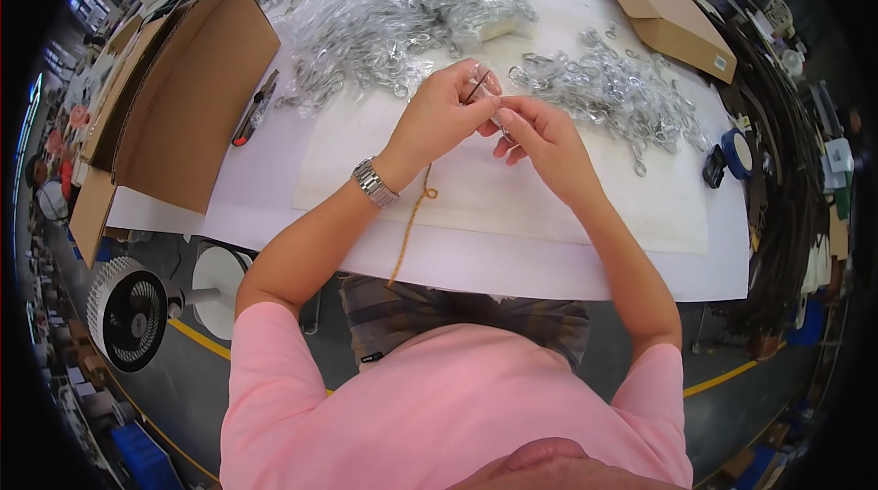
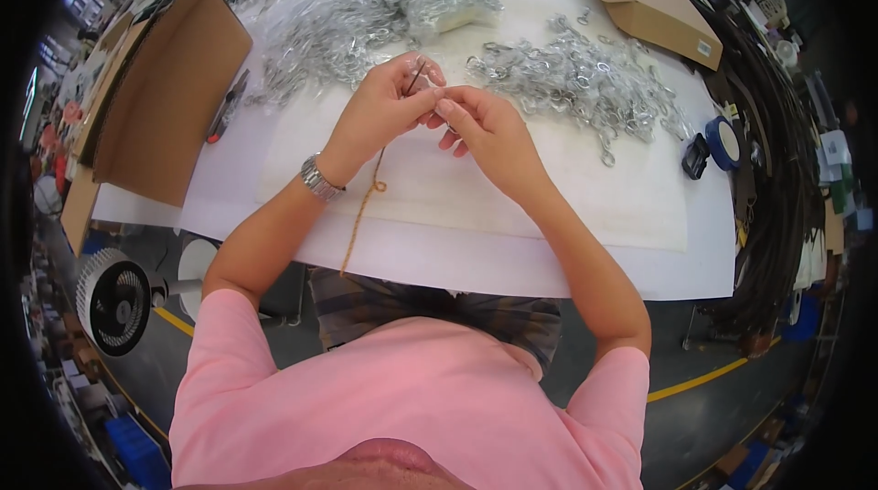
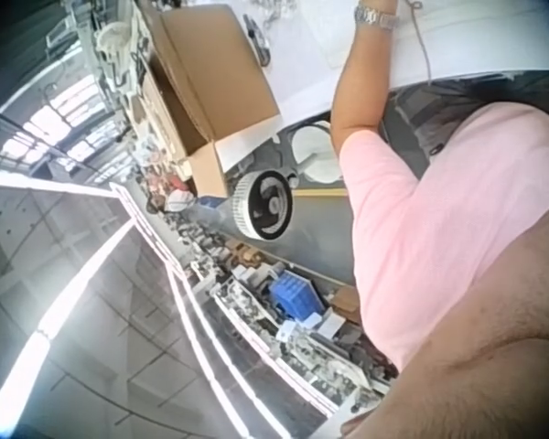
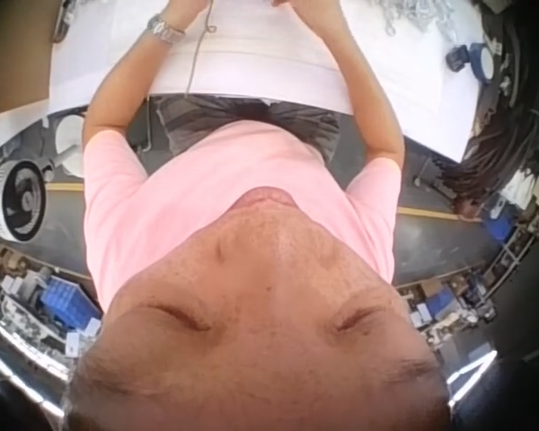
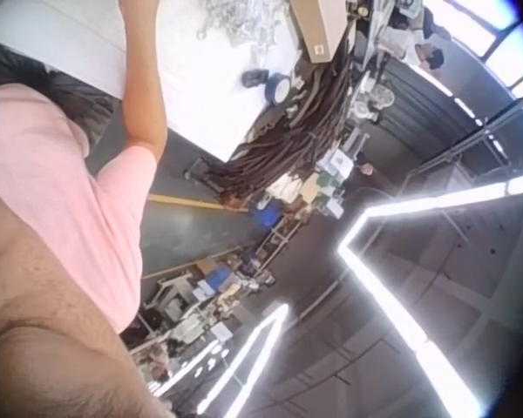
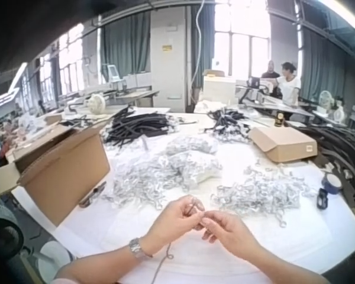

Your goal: Threading a yellow cord through silver metal rings on a workshop table.

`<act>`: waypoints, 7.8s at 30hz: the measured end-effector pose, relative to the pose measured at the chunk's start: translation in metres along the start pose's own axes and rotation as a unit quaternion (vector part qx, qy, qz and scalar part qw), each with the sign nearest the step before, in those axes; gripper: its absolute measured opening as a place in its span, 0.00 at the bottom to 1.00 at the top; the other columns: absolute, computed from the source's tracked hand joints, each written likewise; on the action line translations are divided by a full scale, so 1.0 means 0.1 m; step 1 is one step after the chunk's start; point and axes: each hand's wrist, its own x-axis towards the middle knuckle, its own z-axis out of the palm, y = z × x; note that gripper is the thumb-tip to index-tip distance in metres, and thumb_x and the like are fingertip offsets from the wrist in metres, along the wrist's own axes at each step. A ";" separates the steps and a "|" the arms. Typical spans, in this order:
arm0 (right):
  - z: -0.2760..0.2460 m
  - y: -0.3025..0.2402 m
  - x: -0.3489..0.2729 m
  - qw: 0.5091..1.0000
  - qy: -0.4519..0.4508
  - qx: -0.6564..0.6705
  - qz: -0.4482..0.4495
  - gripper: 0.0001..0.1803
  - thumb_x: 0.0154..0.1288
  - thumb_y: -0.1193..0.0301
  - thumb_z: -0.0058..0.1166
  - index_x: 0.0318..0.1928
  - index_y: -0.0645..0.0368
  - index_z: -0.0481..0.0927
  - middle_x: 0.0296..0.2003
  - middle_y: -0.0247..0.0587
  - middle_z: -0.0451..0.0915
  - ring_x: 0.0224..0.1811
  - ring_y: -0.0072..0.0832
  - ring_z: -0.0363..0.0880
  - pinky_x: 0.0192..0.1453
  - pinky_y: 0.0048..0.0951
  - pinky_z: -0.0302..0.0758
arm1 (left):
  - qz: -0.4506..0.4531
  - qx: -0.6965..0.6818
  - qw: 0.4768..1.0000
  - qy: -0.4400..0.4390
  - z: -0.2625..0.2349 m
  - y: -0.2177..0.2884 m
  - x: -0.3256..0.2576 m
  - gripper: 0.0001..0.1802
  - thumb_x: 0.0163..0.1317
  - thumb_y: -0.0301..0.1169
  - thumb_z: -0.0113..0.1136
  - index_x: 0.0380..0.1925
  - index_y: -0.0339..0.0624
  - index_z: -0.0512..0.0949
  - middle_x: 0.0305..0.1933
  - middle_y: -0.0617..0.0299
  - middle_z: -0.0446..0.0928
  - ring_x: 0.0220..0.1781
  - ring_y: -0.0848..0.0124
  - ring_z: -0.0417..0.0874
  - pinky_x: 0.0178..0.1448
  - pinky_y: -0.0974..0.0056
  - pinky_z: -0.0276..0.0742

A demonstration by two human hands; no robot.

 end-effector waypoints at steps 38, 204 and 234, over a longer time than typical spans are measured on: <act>0.05 0.09 0.00 0.993 0.008 0.122 -0.003 0.09 0.80 0.73 0.47 0.48 0.66 0.78 0.31 0.33 0.78 0.28 0.18 0.73 0.35 0.24 0.74 | 0.124 0.323 0.938 -0.014 0.04 0.02 -0.12 0.19 0.72 0.21 0.48 0.61 0.37 0.78 0.26 0.58 0.83 0.28 0.70 0.84 0.38 0.62 0.79; 0.08 0.12 -0.08 0.989 0.038 -0.129 -0.069 0.15 0.78 0.66 0.54 0.54 0.63 0.83 0.37 0.38 0.86 0.32 0.23 0.84 0.38 0.26 0.80 | -0.016 0.036 0.999 0.021 0.05 0.07 -0.08 0.07 0.71 0.30 0.60 0.43 0.38 0.78 0.25 0.70 0.77 0.24 0.85 0.72 0.27 0.76 0.61; 0.00 0.04 -0.05 0.994 0.066 -0.074 -0.037 0.11 0.78 0.71 0.50 0.45 0.65 0.83 0.26 0.28 0.77 0.22 0.15 0.70 0.27 0.22 0.67 | -0.087 0.003 0.969 -0.230 -0.21 0.12 -0.07 0.27 0.79 0.31 0.46 0.75 0.38 0.65 0.36 0.60 0.87 0.26 0.80 0.73 0.33 0.73 0.73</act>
